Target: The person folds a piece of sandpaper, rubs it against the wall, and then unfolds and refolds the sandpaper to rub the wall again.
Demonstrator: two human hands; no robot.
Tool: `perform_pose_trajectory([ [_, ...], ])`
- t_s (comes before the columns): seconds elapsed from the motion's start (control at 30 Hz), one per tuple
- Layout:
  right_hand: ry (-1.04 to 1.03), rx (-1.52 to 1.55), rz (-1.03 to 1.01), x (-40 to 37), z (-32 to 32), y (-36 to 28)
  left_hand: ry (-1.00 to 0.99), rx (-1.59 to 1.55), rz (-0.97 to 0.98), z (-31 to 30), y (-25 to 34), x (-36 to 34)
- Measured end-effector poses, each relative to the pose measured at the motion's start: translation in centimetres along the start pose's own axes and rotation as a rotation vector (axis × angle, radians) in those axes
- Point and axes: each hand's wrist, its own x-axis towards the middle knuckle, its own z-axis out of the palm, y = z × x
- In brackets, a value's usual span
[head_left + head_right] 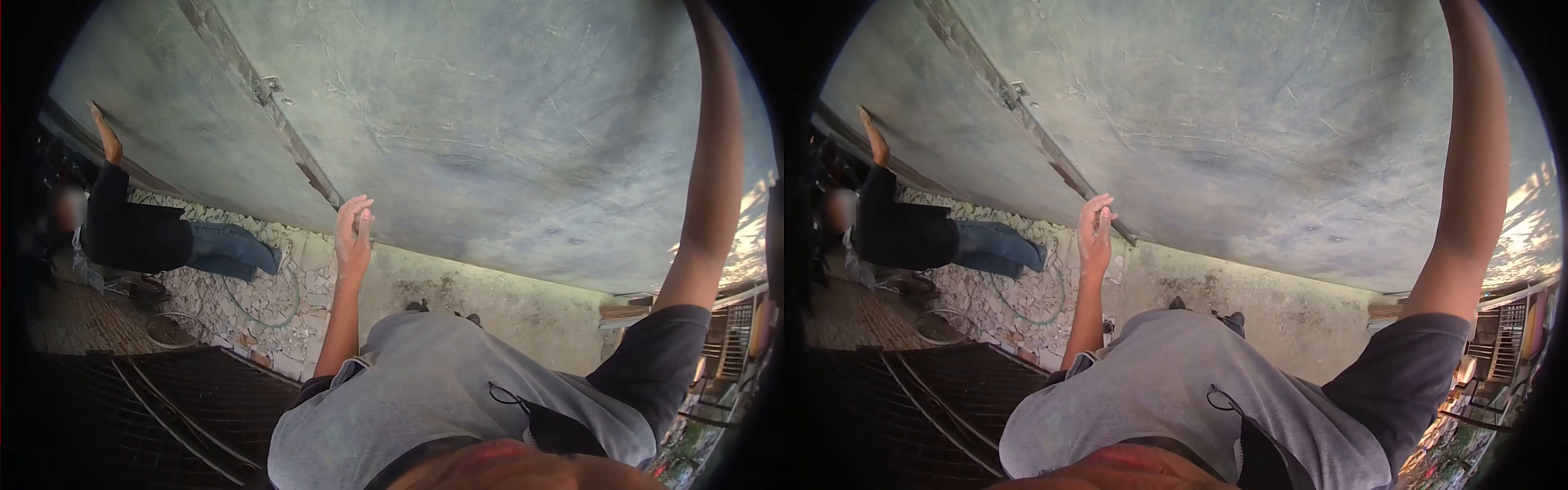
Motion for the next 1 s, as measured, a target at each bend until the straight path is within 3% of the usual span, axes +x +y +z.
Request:
perform_pose_trajectory([
  [0.07,-0.054,0.163,-0.189,-4.8,-1.9,-4.7,-0.011,-0.016,-0.011,-0.2,-0.1,0.2],
  [0.13,-0.391,0.154,-0.269,-9.3,-5.0,-8.8,-0.011,-0.029,-0.019,-0.1,-0.5,-0.1],
  [0.2,-0.498,0.243,-0.318,-13.5,-5.3,-10.2,-0.019,-0.025,-0.035,0.0,-0.9,-0.2],
  [0.23,-0.357,0.244,-0.324,-16.3,-4.4,-10.6,-0.024,-0.017,-0.035,0.0,-1.1,-0.1],
  [0.37,-0.324,0.230,-0.286,-23.3,-4.4,-10.6,-0.059,-0.010,-0.038,0.4,-1.1,0.1],
  [0.5,-0.226,0.365,0.114,-26.7,-7.2,-13.5,-0.095,0.016,-0.035,0.7,-1.4,0.4],
  [0.57,-0.298,0.660,0.334,-28.7,-9.0,-16.2,-0.087,0.062,-0.048,0.6,-0.8,0.6],
  [0.7,-0.909,1.310,0.840,-30.3,-14.2,-23.9,-0.295,0.330,0.013,1.1,-0.7,0.8],
  [0.77,-1.133,1.870,1.160,-31.4,-15.4,-26.7,-0.386,0.446,0.065,1.7,-1.3,0.4],
  [0.83,-1.129,2.333,1.219,-32.3,-16.3,-29.3,-0.522,0.614,0.210,2.3,-1.8,0.2],
  [0.87,-1.131,2.329,1.226,-33.0,-16.4,-30.9,-0.528,0.611,0.209,2.7,-1.8,0.0],
  [0.93,-1.489,2.403,1.099,-34.2,-16.1,-33.4,-0.642,0.538,0.282,3.4,-1.6,-0.5],
  [0.97,-1.462,1.756,0.707,-34.4,-15.3,-33.3,-0.646,0.538,0.281,4.0,-1.7,-0.8],
  [1.0,-1.462,1.759,0.706,-34.9,-14.7,-33.0,-0.697,0.609,0.284,4.7,-1.9,-1.1],
])
